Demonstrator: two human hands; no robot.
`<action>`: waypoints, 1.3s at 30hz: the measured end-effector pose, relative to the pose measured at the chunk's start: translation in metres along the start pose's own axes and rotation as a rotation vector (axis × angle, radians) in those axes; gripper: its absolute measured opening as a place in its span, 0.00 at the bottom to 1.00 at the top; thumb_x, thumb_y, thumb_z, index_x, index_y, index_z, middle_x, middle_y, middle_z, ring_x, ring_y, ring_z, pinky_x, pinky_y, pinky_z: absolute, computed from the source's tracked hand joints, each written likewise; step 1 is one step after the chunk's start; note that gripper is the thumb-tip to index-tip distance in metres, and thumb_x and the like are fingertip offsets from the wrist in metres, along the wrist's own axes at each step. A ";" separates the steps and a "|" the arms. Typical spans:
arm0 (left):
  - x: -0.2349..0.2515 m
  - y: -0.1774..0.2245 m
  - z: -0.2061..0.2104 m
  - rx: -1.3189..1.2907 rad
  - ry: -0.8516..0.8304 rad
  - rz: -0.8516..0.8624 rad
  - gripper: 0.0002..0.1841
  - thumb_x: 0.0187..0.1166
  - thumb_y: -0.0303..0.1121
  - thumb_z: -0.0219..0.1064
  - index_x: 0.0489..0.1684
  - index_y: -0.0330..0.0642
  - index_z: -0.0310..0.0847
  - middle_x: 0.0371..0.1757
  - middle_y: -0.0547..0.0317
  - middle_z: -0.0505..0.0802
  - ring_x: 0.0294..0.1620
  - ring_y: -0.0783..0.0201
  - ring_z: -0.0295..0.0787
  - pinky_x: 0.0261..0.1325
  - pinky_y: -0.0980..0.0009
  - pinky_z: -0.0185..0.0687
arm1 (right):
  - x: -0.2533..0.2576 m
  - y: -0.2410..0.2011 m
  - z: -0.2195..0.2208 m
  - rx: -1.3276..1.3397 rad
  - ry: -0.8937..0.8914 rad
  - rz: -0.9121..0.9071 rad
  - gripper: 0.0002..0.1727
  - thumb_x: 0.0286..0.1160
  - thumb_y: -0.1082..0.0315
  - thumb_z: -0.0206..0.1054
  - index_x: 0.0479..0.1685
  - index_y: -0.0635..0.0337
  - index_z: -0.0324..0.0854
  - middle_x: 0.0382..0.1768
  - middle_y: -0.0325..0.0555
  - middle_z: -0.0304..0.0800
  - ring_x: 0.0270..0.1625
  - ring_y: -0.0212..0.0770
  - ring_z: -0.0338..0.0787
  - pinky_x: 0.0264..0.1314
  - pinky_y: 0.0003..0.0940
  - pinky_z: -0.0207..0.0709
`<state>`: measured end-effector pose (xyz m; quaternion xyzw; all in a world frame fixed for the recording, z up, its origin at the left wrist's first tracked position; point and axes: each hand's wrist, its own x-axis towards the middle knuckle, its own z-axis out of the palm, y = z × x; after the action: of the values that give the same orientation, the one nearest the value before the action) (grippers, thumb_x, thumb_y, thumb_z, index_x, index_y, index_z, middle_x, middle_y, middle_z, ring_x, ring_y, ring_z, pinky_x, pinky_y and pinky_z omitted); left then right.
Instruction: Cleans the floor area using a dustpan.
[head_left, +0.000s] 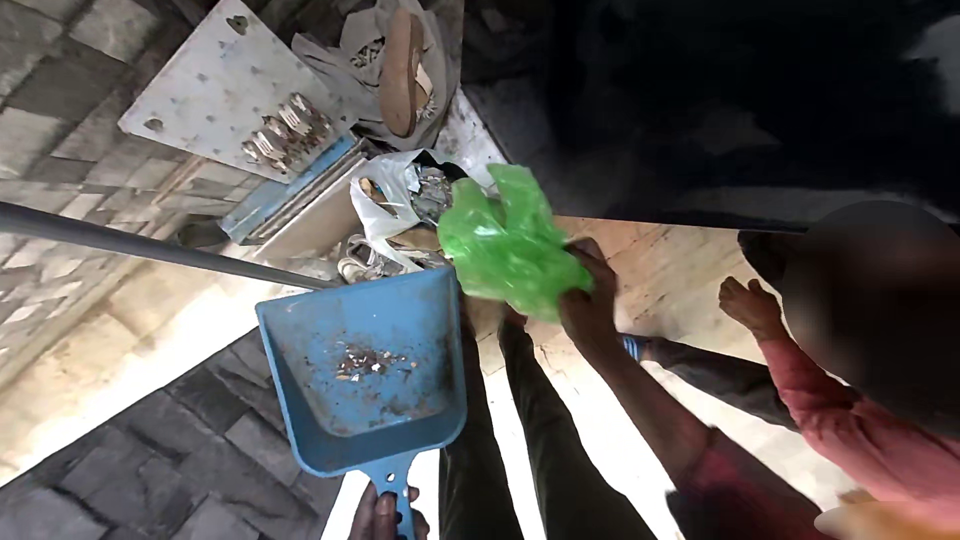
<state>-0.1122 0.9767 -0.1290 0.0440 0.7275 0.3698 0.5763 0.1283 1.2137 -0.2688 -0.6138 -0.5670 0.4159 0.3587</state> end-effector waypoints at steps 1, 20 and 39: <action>0.004 0.001 0.000 0.013 -0.001 0.001 0.15 0.95 0.30 0.40 0.69 0.37 0.68 0.46 0.63 0.95 0.26 0.74 0.89 0.29 0.79 0.86 | -0.015 -0.005 -0.017 0.031 0.021 -0.006 0.19 0.60 0.77 0.60 0.51 0.68 0.86 0.53 0.46 0.86 0.57 0.30 0.85 0.61 0.28 0.81; 0.124 -0.002 0.045 0.389 0.137 0.179 0.19 0.92 0.32 0.53 0.74 0.31 0.72 0.43 0.56 0.92 0.31 0.70 0.90 0.32 0.76 0.87 | -0.174 0.010 -0.141 -0.238 0.260 0.816 0.18 0.60 0.77 0.58 0.51 0.74 0.82 0.48 0.50 0.86 0.47 0.30 0.85 0.50 0.32 0.82; 0.150 0.014 0.111 0.541 0.171 0.082 0.27 0.91 0.35 0.59 0.88 0.43 0.64 0.65 0.42 0.86 0.48 0.56 0.87 0.51 0.56 0.85 | -0.203 0.014 -0.143 -0.173 0.256 0.937 0.19 0.61 0.76 0.61 0.54 0.72 0.83 0.44 0.51 0.89 0.45 0.35 0.88 0.49 0.39 0.84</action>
<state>-0.0707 1.1141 -0.2485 0.1942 0.8433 0.1877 0.4647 0.2630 1.0151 -0.2035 -0.8767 -0.2137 0.4050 0.1476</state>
